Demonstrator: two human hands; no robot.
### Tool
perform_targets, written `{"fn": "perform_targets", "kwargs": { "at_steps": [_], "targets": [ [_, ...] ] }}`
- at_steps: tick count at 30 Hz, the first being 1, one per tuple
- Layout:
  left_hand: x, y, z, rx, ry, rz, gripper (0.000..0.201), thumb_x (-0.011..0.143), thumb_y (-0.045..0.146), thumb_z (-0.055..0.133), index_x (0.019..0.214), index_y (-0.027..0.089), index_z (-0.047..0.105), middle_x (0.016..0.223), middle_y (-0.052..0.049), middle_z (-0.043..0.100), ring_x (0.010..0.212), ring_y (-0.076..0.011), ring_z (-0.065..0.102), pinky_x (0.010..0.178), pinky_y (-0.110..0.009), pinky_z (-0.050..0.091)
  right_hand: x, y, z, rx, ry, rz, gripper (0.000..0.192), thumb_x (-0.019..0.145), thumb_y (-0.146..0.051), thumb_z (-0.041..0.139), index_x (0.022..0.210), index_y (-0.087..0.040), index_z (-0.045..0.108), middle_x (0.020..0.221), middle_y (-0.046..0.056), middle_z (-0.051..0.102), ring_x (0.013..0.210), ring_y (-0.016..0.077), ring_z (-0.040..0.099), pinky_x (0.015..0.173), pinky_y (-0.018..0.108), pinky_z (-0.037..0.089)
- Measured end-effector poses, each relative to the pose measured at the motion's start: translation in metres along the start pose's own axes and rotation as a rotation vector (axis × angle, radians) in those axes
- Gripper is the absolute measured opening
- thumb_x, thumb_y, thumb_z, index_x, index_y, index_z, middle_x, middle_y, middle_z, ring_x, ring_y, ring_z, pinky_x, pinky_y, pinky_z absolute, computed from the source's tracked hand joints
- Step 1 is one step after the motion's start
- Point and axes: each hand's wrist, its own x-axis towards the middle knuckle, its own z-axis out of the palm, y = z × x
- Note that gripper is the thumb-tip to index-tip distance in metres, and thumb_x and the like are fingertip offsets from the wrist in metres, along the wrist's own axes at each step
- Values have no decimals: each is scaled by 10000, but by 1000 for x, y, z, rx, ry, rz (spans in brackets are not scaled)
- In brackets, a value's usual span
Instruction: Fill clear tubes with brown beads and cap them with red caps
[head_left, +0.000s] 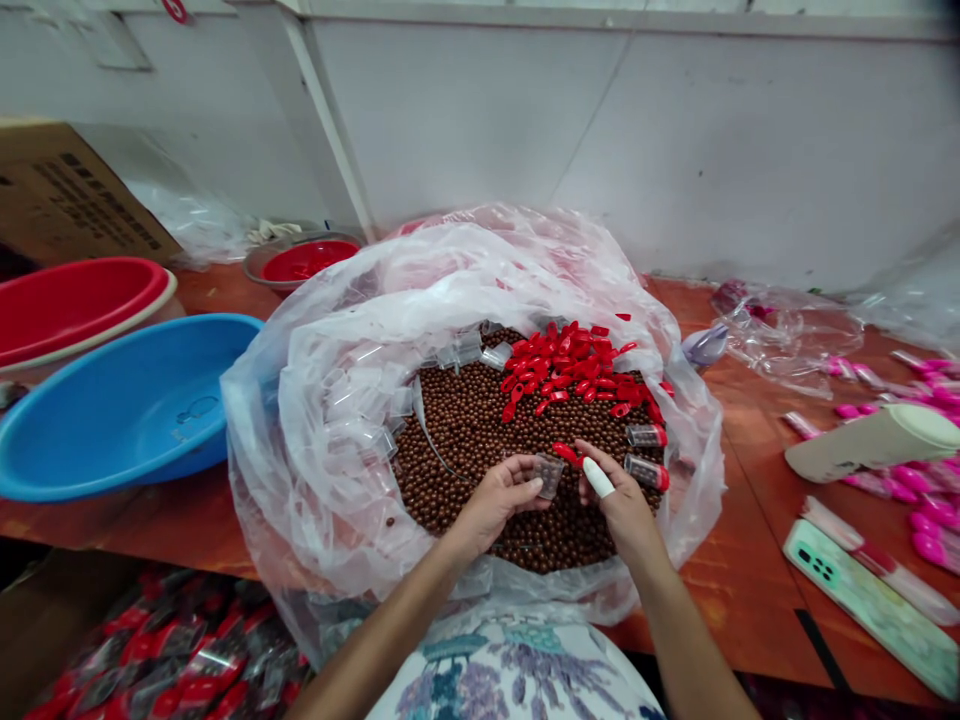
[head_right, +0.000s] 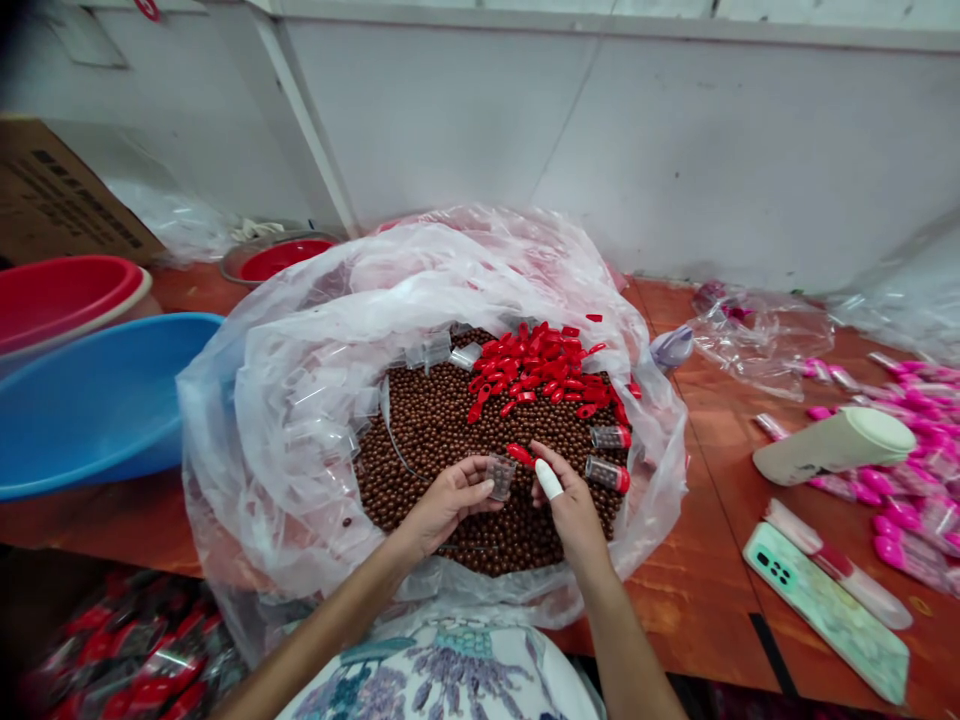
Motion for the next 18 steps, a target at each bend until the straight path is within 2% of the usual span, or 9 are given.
{"fn": "perform_targets", "kwargs": {
  "at_steps": [2, 6, 9, 11, 15, 18],
  "targets": [
    [1, -1, 0, 3, -4, -9, 362, 696, 226, 694, 1041, 158, 606, 1044, -88, 609, 897, -180, 583, 798, -346, 482, 0, 2, 0, 32, 0, 3, 439, 809, -377, 538, 1220, -223, 526, 725, -2, 632, 624, 124, 504, 627, 275, 424],
    [0, -2, 1, -6, -46, -35, 378, 710, 196, 677, 1077, 144, 597, 1088, -108, 596, 930, -192, 580, 806, -333, 479, 3, 6, 1, 138, 16, 24, 481, 711, -336, 653, 1177, -260, 560, 1026, 20, 648, 839, 156, 576, 750, 299, 463],
    [-2, -3, 2, -26, -52, -58, 386, 718, 184, 667, 1094, 143, 590, 1106, -116, 591, 944, -199, 582, 810, -330, 479, 5, 7, 2, 219, 41, 50, 449, 650, -305, 709, 1085, -250, 612, 1076, 25, 632, 932, 185, 580, 779, 311, 483],
    [-2, -4, 2, -38, -41, -76, 386, 712, 180, 671, 1089, 147, 593, 1096, -112, 596, 926, -195, 590, 796, -325, 485, 4, 7, 1, 208, 18, 58, 404, 676, -310, 687, 1066, -232, 616, 1058, 37, 630, 866, 178, 601, 724, 304, 503],
    [-3, -6, 0, -33, -7, -96, 387, 698, 194, 685, 1074, 149, 605, 1083, -105, 605, 899, -188, 597, 781, -323, 493, 1, 4, 0, 60, -111, 39, 401, 766, -338, 599, 1150, -234, 559, 872, 18, 642, 665, 128, 590, 582, 250, 487],
    [-3, -8, -2, 10, 8, -79, 400, 699, 221, 688, 1085, 154, 607, 1066, -103, 617, 897, -188, 595, 767, -316, 497, -2, 2, -1, -59, -197, -7, 414, 790, -351, 572, 1189, -246, 535, 941, 19, 643, 668, 117, 577, 597, 243, 479]
  ]
}}
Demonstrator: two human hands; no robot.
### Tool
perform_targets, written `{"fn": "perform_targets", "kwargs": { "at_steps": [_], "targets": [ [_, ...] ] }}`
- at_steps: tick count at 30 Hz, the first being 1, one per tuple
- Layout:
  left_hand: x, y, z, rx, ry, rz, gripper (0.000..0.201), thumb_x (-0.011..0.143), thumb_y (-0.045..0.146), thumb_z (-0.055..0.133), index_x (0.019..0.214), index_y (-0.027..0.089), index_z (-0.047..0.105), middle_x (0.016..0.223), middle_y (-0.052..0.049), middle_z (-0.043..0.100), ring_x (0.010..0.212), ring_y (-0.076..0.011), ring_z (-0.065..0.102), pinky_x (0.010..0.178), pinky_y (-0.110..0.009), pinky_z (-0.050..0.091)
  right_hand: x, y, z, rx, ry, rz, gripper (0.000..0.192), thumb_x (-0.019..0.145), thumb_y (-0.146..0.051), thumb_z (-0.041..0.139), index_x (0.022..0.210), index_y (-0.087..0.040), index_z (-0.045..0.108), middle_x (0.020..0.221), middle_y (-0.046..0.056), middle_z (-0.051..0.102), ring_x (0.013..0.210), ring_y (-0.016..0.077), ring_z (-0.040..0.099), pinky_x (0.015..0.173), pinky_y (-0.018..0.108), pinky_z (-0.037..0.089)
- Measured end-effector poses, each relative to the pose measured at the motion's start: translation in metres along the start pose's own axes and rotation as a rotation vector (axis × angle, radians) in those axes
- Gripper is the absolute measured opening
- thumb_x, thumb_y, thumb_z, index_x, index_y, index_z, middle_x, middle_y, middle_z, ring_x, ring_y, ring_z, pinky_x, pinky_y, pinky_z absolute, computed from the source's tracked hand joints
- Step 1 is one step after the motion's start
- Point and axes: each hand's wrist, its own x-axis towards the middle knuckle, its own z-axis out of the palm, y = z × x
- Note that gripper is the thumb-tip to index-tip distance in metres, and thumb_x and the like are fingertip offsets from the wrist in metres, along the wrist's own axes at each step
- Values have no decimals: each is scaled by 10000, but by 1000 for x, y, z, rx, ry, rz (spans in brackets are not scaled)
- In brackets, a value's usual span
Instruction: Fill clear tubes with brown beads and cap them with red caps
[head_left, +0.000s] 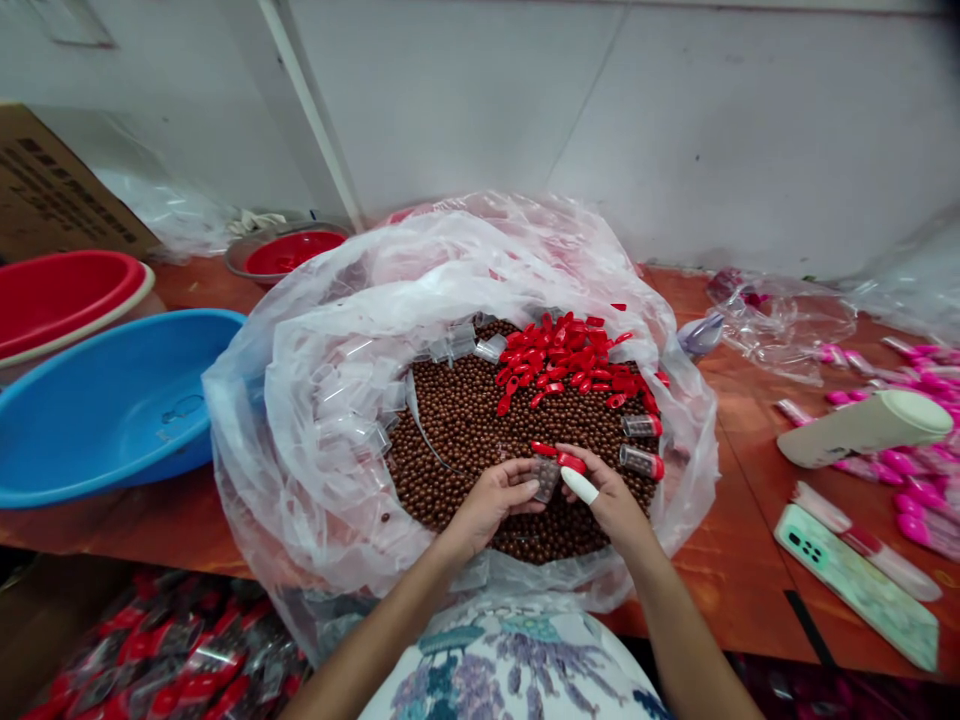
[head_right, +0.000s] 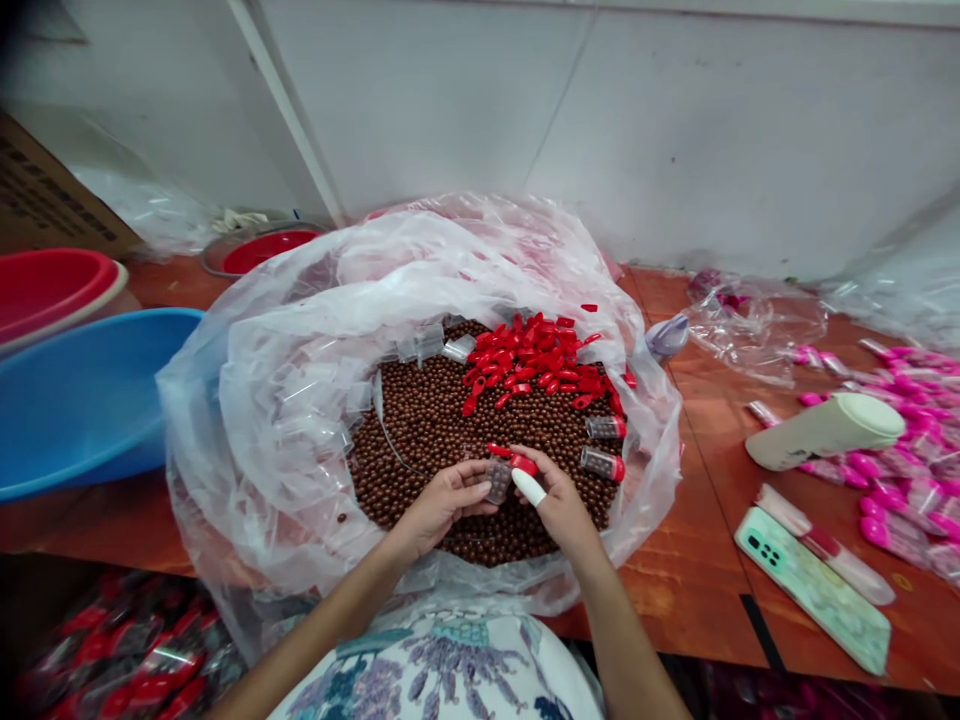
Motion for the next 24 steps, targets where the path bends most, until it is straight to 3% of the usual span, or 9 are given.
{"fn": "perform_targets", "kwargs": {
  "at_steps": [2, 4, 8, 12, 15, 17, 20, 24],
  "targets": [
    [-1, -1, -1, 34, 3, 20, 407, 707, 240, 681, 1098, 158, 606, 1078, -102, 616, 906, -191, 590, 768, -317, 497, -1, 0, -1, -69, -31, -17, 423, 830, -376, 514, 1237, -260, 499, 1043, 32, 634, 713, 130, 592, 644, 273, 492],
    [-1, -1, -1, 75, 0, 27, 414, 708, 255, 679, 1103, 154, 609, 1081, -103, 616, 908, -194, 585, 770, -323, 495, -1, 2, -1, -158, -35, -59, 404, 864, -380, 457, 1251, -270, 491, 1155, 41, 601, 878, 167, 602, 780, 331, 486],
    [-1, -2, 1, 164, 30, 23, 423, 671, 274, 704, 1060, 124, 636, 974, -93, 638, 803, -174, 586, 718, -315, 498, -1, 3, -2, -350, -62, -198, 370, 876, -336, 445, 1236, -284, 510, 1284, 28, 523, 1188, 202, 460, 1026, 420, 319],
    [-3, -2, 5, 147, 95, 69, 394, 634, 264, 724, 995, 123, 655, 898, -67, 640, 736, -153, 577, 694, -297, 485, -3, 4, 1, -544, -105, -284, 436, 864, -344, 470, 1294, -276, 440, 1295, 53, 507, 1187, 203, 464, 1009, 410, 355],
    [-4, -2, 7, 138, 129, 91, 361, 630, 235, 717, 971, 134, 658, 848, -46, 635, 721, -140, 565, 657, -250, 462, -4, 10, 6, -744, -58, -372, 711, 732, -395, 644, 1351, -228, 337, 1322, 101, 467, 1188, 250, 455, 983, 432, 381],
    [-4, -3, 8, 137, 145, 106, 331, 631, 212, 709, 949, 139, 659, 828, -34, 629, 719, -128, 556, 639, -220, 440, -3, 15, 10, -880, 5, -448, 791, 690, -360, 680, 1361, -190, 298, 1323, 128, 456, 1181, 273, 453, 965, 452, 386],
    [-5, -6, 9, 107, 156, 115, 305, 634, 198, 701, 930, 143, 652, 847, -30, 624, 740, -126, 553, 641, -211, 431, 0, 22, 13, -1019, 39, -534, 696, 709, -256, 628, 1327, -152, 324, 1287, 145, 484, 1131, 278, 487, 916, 445, 410],
    [-7, -7, 9, 68, 133, 87, 324, 647, 221, 696, 956, 145, 634, 876, -42, 622, 758, -144, 563, 655, -246, 452, 2, 21, 16, -1076, 47, -554, 580, 692, -283, 623, 1218, -128, 434, 1119, 145, 590, 993, 277, 558, 837, 418, 441]
  ]
}}
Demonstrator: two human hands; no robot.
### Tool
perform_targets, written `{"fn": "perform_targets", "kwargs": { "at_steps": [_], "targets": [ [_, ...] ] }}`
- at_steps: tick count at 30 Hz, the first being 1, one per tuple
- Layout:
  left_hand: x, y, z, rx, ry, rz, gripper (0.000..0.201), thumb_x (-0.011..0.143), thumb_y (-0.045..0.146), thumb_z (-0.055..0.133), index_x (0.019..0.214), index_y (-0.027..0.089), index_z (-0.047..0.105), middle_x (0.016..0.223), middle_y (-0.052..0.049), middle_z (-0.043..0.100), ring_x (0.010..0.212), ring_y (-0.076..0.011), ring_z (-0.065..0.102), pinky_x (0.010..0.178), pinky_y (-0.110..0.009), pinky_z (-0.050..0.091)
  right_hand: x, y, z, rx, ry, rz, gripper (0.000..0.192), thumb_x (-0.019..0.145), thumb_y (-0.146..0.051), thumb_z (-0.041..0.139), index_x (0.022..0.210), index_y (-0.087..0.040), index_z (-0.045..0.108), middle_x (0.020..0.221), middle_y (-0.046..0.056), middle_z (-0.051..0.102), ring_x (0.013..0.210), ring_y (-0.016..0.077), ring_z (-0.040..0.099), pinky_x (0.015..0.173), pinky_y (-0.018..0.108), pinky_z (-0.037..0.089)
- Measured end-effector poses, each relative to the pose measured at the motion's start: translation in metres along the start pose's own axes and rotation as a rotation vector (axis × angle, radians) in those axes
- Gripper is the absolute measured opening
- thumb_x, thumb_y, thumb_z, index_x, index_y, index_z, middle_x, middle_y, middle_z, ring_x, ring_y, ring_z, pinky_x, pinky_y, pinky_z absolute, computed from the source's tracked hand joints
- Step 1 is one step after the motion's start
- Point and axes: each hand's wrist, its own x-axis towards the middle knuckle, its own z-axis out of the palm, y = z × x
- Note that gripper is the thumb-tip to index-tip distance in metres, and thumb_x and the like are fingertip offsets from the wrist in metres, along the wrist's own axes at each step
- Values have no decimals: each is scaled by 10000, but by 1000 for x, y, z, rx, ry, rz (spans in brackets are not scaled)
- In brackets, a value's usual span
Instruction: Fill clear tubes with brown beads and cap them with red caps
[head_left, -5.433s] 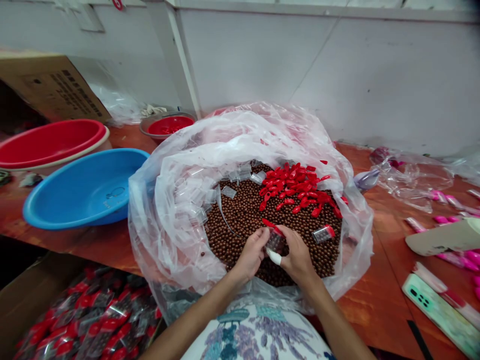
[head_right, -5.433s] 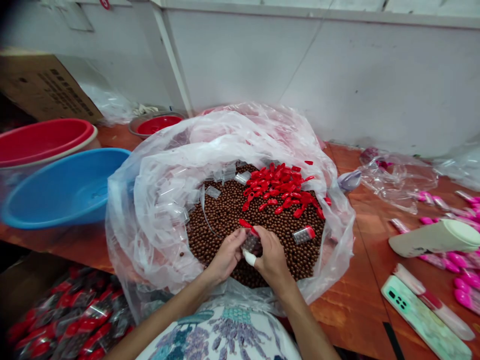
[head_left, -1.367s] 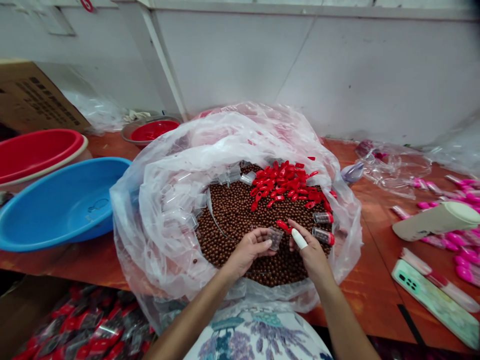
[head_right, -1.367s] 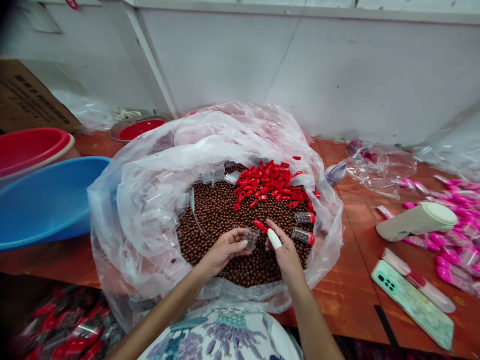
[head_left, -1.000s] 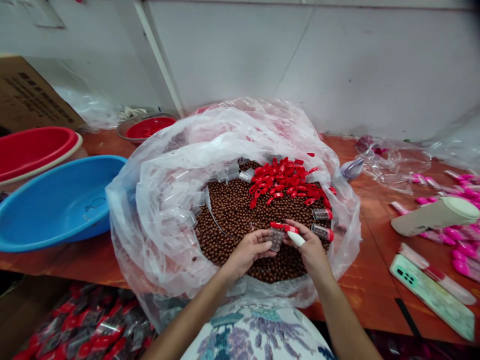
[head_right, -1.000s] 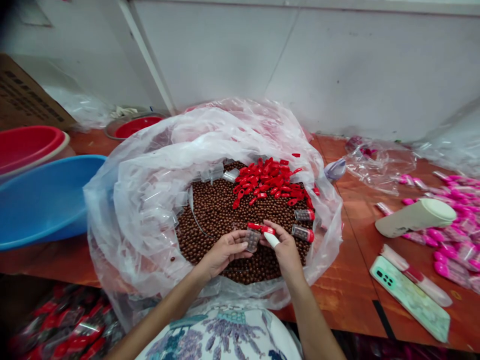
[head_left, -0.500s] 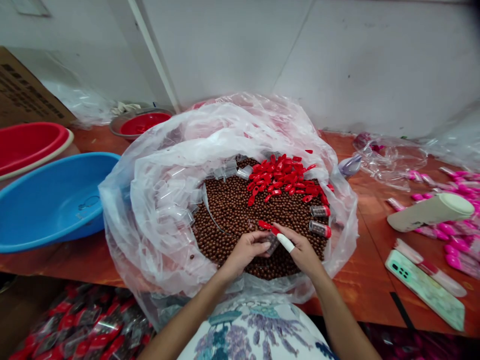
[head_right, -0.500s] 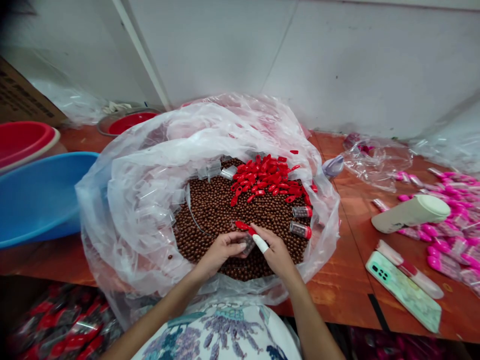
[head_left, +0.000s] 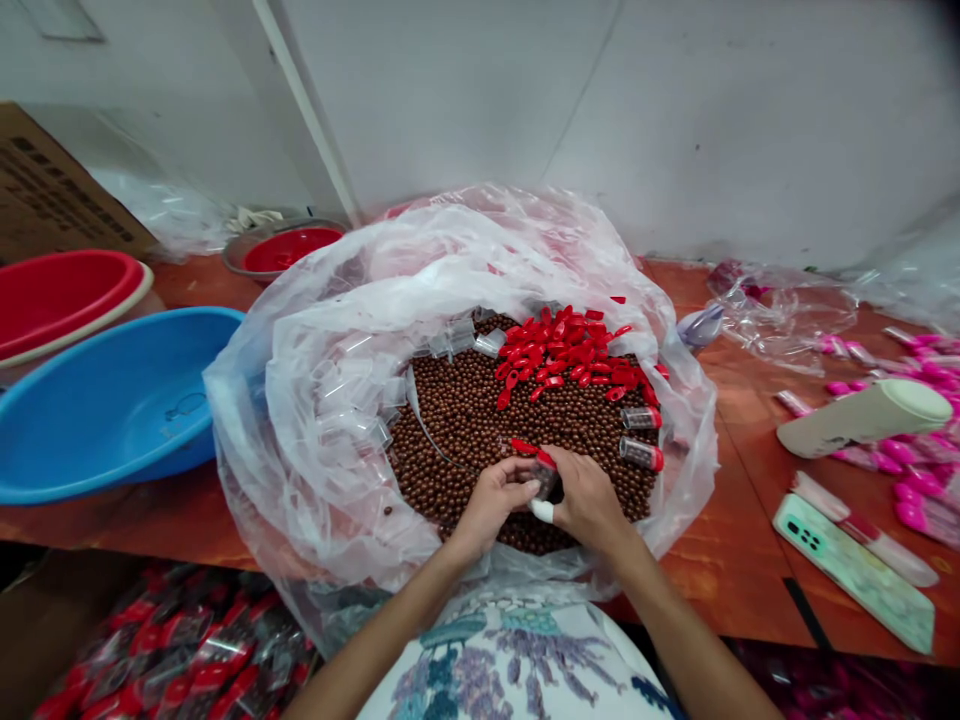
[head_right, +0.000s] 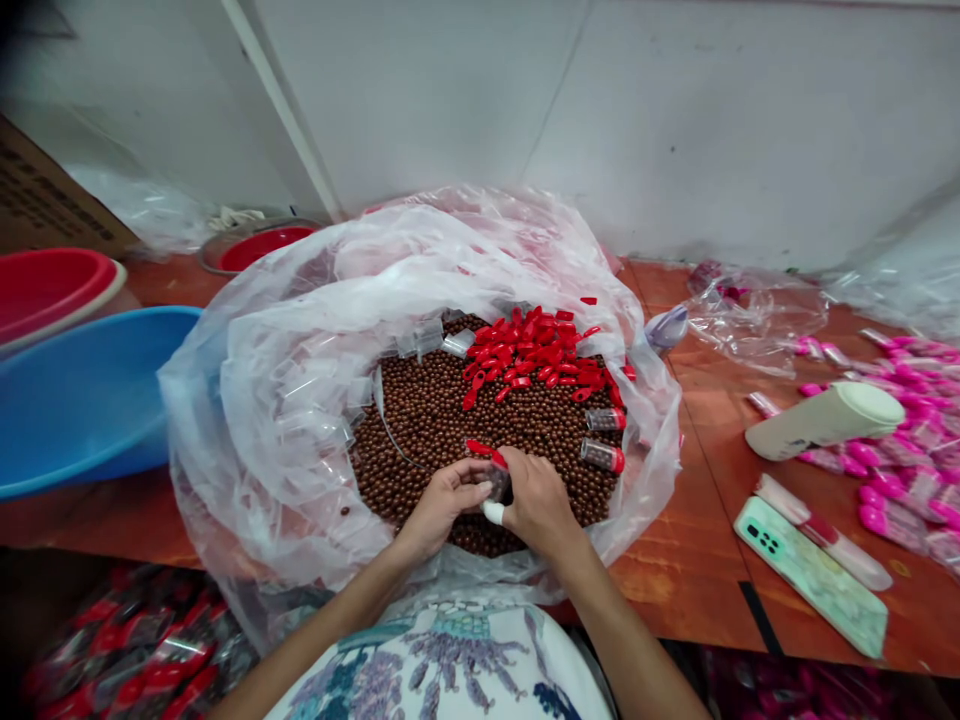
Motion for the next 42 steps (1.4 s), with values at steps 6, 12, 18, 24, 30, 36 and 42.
{"fn": "perform_targets", "kwargs": {
  "at_steps": [6, 12, 18, 24, 30, 36, 42],
  "targets": [
    [-3, 3, -4, -12, -54, -15, 363, 669, 247, 699, 1005, 143, 608, 910, -64, 622, 798, -155, 574, 673, -256, 475, 2, 2, -12, 73, -66, -41, 730, 715, -360, 634, 1338, -168, 304, 1261, 130, 504, 1120, 261, 486, 892, 405, 406],
    [-4, 6, -12, 0, -13, 11, 389, 698, 281, 680, 1049, 144, 582, 972, -89, 618, 846, -183, 593, 742, -347, 505, -1, 35, -27, -88, 19, 104, 437, 802, -95, 440, 1210, -235, 514, 1095, 74, 586, 994, 228, 505, 854, 387, 404],
    [-4, 5, -14, -48, -37, -27, 403, 719, 281, 664, 1090, 155, 572, 1012, -104, 619, 828, -190, 627, 748, -341, 506, 3, 37, -21, -232, -83, 32, 426, 734, 0, 456, 1048, -231, 629, 913, 57, 630, 844, 215, 490, 739, 350, 394],
    [-8, 8, -13, -95, -44, -24, 420, 714, 222, 660, 1115, 166, 545, 1052, -105, 603, 842, -213, 636, 767, -366, 504, 5, 29, -19, -84, -88, 108, 413, 760, -15, 428, 1058, -220, 628, 892, 65, 657, 864, 224, 517, 760, 370, 405],
    [-8, 6, -9, -56, -74, 18, 425, 706, 222, 668, 1110, 166, 550, 1078, -106, 606, 911, -213, 602, 804, -379, 490, 8, 5, -15, 666, 217, 399, 345, 852, -231, 451, 1187, -236, 533, 1077, 38, 648, 995, 193, 579, 910, 397, 425],
    [-8, 2, -6, -26, -61, 52, 454, 665, 231, 711, 1092, 159, 577, 1048, -96, 620, 902, -202, 583, 764, -347, 497, 7, -9, -17, 514, 66, 200, 392, 843, -163, 409, 1196, -277, 537, 1101, 30, 633, 1005, 183, 575, 896, 368, 445],
    [-8, 5, -5, -56, -21, 80, 458, 643, 245, 734, 1071, 170, 590, 1012, -72, 635, 889, -175, 586, 766, -268, 461, -3, -6, -11, 220, -9, -47, 690, 768, -241, 577, 1378, -224, 256, 1315, 95, 465, 1188, 250, 442, 969, 449, 390]
  ]
}}
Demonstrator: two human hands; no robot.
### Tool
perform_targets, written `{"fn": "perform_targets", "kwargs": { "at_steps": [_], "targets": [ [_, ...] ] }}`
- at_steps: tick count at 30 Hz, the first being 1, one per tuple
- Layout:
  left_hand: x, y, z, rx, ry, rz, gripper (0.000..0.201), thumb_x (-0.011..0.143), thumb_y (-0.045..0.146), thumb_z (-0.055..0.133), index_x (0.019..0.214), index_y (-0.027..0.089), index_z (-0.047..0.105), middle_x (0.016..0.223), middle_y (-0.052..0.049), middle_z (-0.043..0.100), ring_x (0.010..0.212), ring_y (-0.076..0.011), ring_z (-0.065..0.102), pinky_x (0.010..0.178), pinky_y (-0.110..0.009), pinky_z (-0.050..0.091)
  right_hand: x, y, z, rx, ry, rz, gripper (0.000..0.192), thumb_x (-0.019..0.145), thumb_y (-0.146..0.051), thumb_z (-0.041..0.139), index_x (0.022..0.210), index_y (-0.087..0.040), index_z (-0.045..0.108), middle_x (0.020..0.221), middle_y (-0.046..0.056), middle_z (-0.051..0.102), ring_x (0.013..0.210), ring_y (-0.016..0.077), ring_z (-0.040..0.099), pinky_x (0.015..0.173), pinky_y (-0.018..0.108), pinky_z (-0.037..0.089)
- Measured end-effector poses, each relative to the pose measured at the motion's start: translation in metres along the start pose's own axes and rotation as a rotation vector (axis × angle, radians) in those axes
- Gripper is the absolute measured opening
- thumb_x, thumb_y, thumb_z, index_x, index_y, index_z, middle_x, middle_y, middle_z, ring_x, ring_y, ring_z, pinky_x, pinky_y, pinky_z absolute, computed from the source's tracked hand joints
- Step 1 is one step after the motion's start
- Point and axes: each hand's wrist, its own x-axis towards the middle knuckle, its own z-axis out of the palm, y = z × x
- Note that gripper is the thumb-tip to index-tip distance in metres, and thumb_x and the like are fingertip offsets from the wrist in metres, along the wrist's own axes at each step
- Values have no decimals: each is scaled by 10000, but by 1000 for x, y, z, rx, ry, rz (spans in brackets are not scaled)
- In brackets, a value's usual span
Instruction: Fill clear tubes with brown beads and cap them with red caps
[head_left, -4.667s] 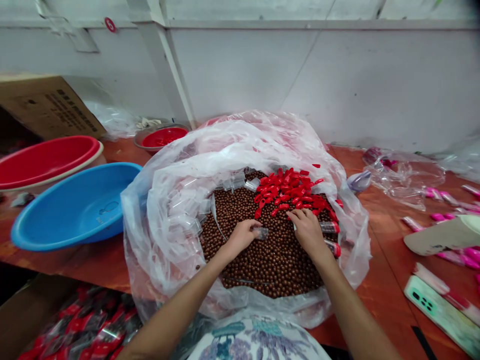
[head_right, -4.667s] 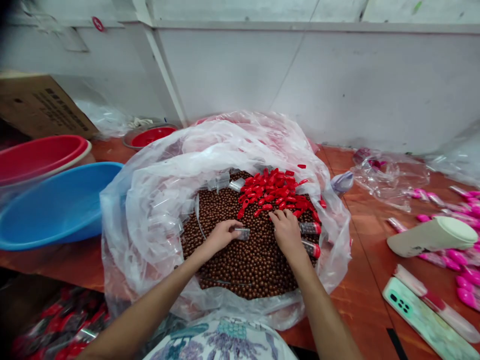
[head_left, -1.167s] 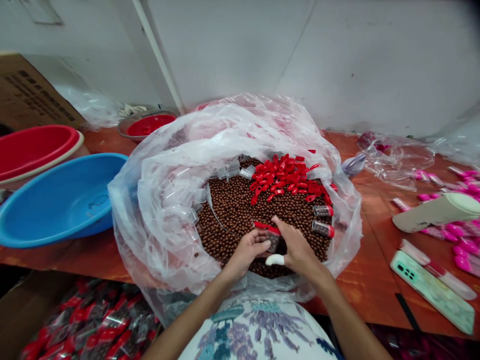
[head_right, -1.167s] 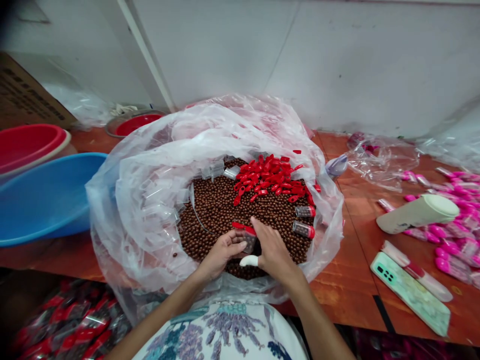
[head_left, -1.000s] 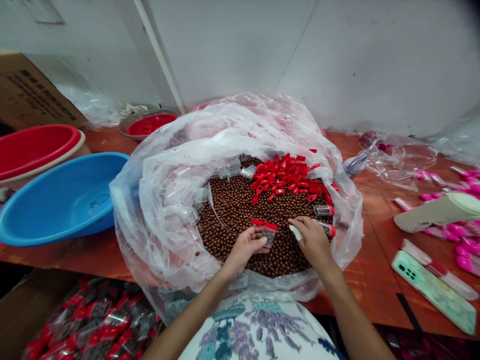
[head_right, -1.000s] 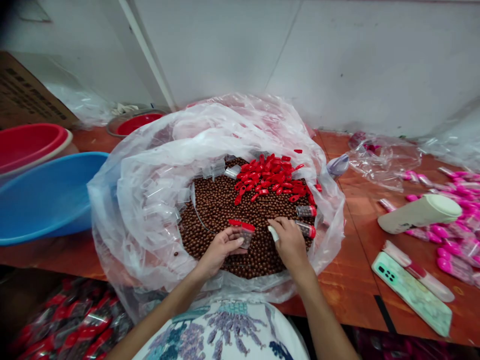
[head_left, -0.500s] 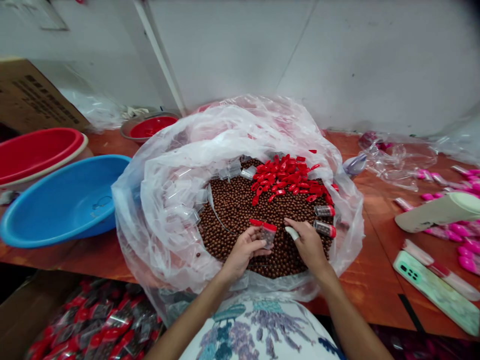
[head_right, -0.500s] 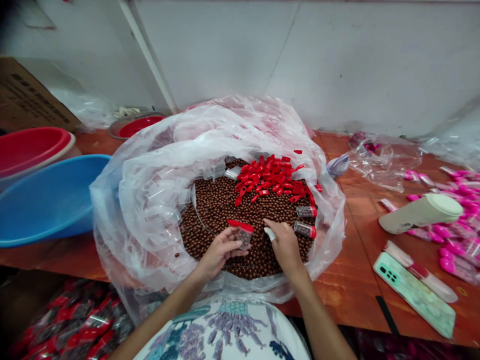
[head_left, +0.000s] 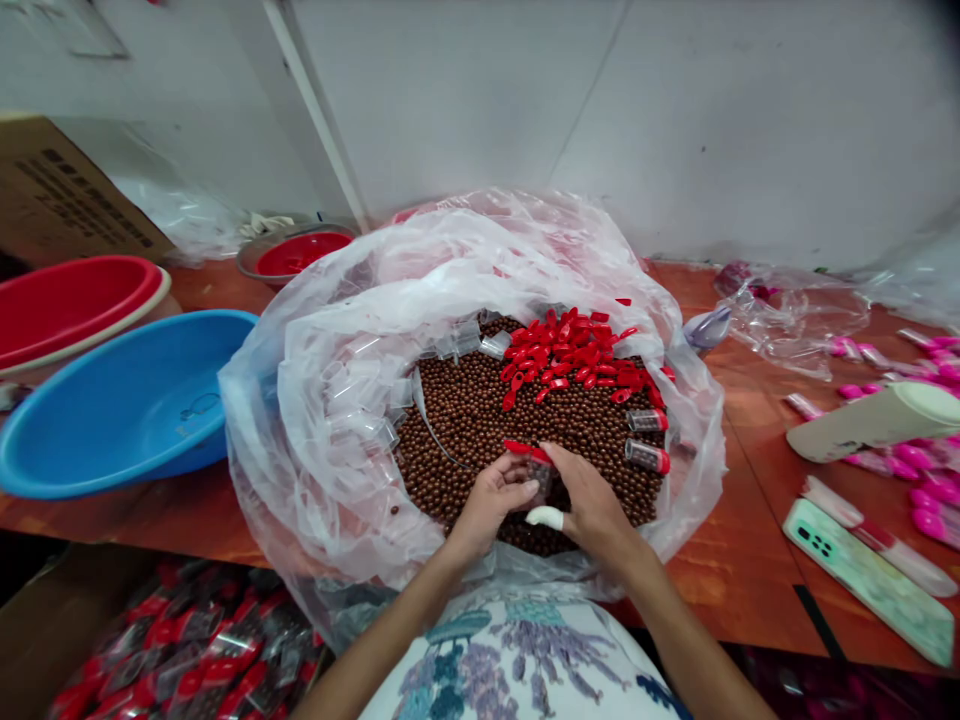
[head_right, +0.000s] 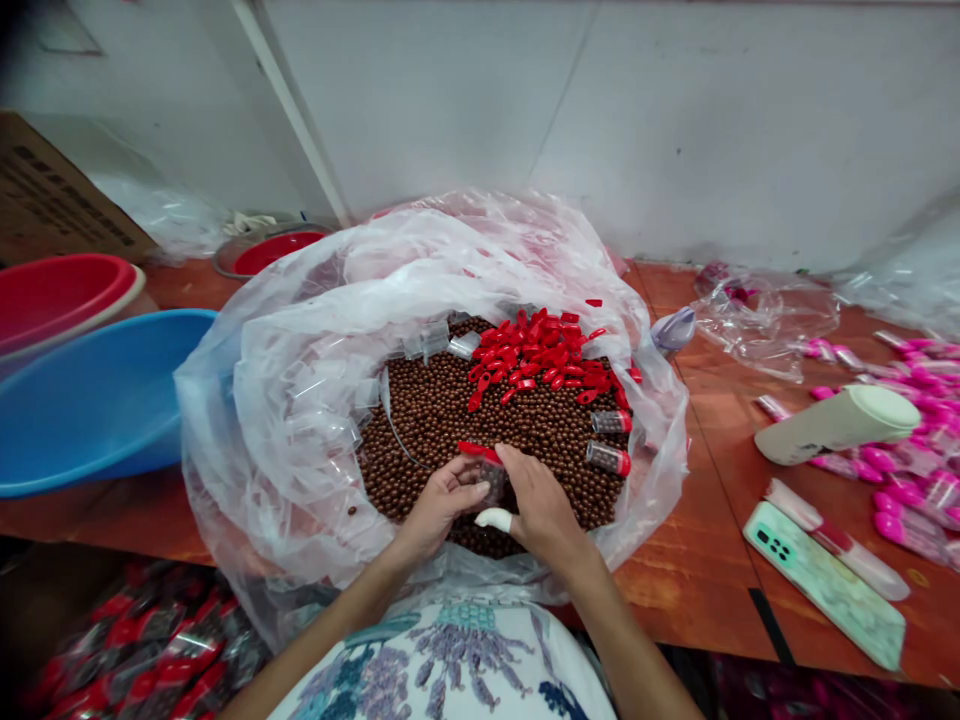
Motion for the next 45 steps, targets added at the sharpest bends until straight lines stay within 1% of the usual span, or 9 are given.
{"fn": "perform_targets", "kwargs": {
  "at_steps": [4, 8, 10, 15, 21, 27, 32, 38, 45],
  "targets": [
    [4, 4, 6, -108, 5, -116, 452, 740, 491, 597, 1043, 156, 588, 946, -87, 655, 769, -165, 616, 650, -248, 462, 0, -3, 10, 19, 63, 21, 675, 763, -225, 575, 1363, -236, 266, 1298, 97, 470, 1186, 242, 442, 973, 444, 388],
    [5, 9, 14, -225, -92, -202, 690, 765, 700, 328, 1022, 118, 596, 908, -126, 668, 796, -208, 629, 679, -290, 463, 0, -8, 14, 77, 25, 19, 782, 709, -210, 633, 1376, -247, 227, 1274, 92, 496, 1165, 249, 449, 955, 448, 393],
    [3, 11, 16, -227, -140, -200, 706, 755, 711, 328, 1039, 123, 595, 921, -126, 671, 840, -225, 628, 727, -305, 454, -2, -10, 16, 143, 62, 57, 820, 701, -203, 644, 1383, -255, 192, 1280, 92, 489, 1166, 245, 451, 959, 446, 389],
    [-2, 13, 13, -248, -226, -211, 483, 794, 513, 475, 1058, 130, 606, 954, -120, 673, 896, -249, 623, 792, -334, 433, -8, -13, 21, 307, 196, 193, 865, 700, -208, 647, 1385, -265, 122, 1336, 91, 433, 1195, 235, 434, 984, 444, 368],
    [2, 13, 18, -282, -55, -203, 596, 784, 639, 389, 978, 128, 627, 836, -102, 685, 754, -216, 640, 701, -315, 473, -7, -15, 19, 87, 132, 17, 878, 719, -200, 619, 1408, -264, 79, 1269, 73, 504, 1192, 250, 401, 970, 468, 359],
    [1, 8, 24, -125, 112, -243, 520, 759, 597, 486, 916, 122, 631, 648, -52, 656, 504, -145, 590, 501, -251, 456, -9, -25, 20, -47, 113, 21, 820, 733, -232, 585, 1411, -209, 125, 1285, 130, 409, 1190, 275, 384, 966, 477, 365],
    [3, 0, 21, -73, 122, -217, 455, 745, 557, 525, 860, 129, 630, 581, -21, 632, 440, -129, 550, 470, -248, 439, -7, -32, 15, -63, 117, 48, 768, 712, -256, 593, 1380, -202, 218, 1322, 135, 341, 1226, 283, 343, 994, 470, 342],
    [2, -2, 21, -82, 87, -216, 556, 759, 637, 423, 696, 115, 604, 525, -31, 595, 444, -122, 539, 465, -229, 418, -3, -34, 10, -107, 109, 34, 635, 690, -284, 597, 1277, -185, 377, 1266, 127, 428, 1181, 280, 391, 986, 468, 335],
    [2, -20, 25, 3, 141, -114, 451, 796, 533, 411, 566, 155, 500, 407, 34, 450, 334, -79, 387, 369, -206, 314, -7, -25, 15, -174, 100, -65, 623, 638, -278, 596, 1227, -160, 431, 1203, 114, 508, 1153, 272, 419, 1029, 481, 256]
  ]
}}
